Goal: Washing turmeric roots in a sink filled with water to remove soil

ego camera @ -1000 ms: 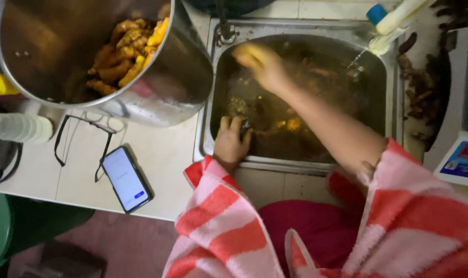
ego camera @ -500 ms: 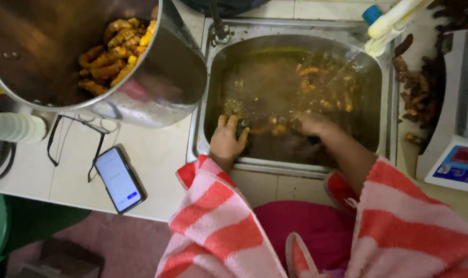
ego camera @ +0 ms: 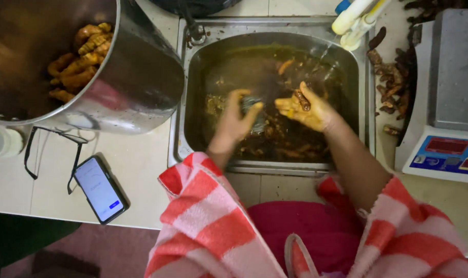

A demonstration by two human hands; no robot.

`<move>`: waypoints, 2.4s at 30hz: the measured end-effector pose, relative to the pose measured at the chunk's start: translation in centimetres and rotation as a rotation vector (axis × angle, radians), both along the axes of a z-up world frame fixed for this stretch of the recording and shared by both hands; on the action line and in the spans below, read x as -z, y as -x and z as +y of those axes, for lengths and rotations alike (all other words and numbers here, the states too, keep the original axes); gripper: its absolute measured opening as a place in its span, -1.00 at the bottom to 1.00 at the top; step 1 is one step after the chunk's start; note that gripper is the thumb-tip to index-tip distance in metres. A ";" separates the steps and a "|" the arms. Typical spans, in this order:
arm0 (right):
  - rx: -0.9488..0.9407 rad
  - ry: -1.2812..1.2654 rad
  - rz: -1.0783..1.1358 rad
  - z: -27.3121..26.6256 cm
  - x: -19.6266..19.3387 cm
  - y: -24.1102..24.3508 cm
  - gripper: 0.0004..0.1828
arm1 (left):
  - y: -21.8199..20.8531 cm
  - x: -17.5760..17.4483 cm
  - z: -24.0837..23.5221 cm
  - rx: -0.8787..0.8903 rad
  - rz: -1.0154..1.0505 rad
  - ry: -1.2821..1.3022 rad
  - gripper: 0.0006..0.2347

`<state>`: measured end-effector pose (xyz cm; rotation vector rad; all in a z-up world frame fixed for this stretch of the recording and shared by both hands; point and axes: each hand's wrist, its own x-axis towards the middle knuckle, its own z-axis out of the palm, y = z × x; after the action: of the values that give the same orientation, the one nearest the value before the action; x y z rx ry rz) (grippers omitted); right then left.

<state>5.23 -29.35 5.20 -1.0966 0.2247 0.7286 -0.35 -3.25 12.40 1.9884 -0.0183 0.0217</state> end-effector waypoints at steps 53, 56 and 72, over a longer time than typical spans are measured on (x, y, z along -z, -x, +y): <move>-0.802 1.292 -0.563 -0.2 15.5 0.5 -0.57 | -1.6 13.8 -3.5 0.548 0.169 -1.133 -0.92; -0.763 1.018 -0.466 -2.0 8.0 2.1 -0.50 | -2.9 15.0 -5.1 0.553 0.613 -1.009 -0.58; -1.031 0.915 -0.527 -2.5 4.1 6.0 -0.22 | -2.2 8.5 0.2 0.567 0.597 -0.681 -0.41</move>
<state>-0.82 -31.90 1.11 -2.2874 -0.5753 1.2436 1.84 -3.03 3.93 2.5107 -0.2260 -1.0628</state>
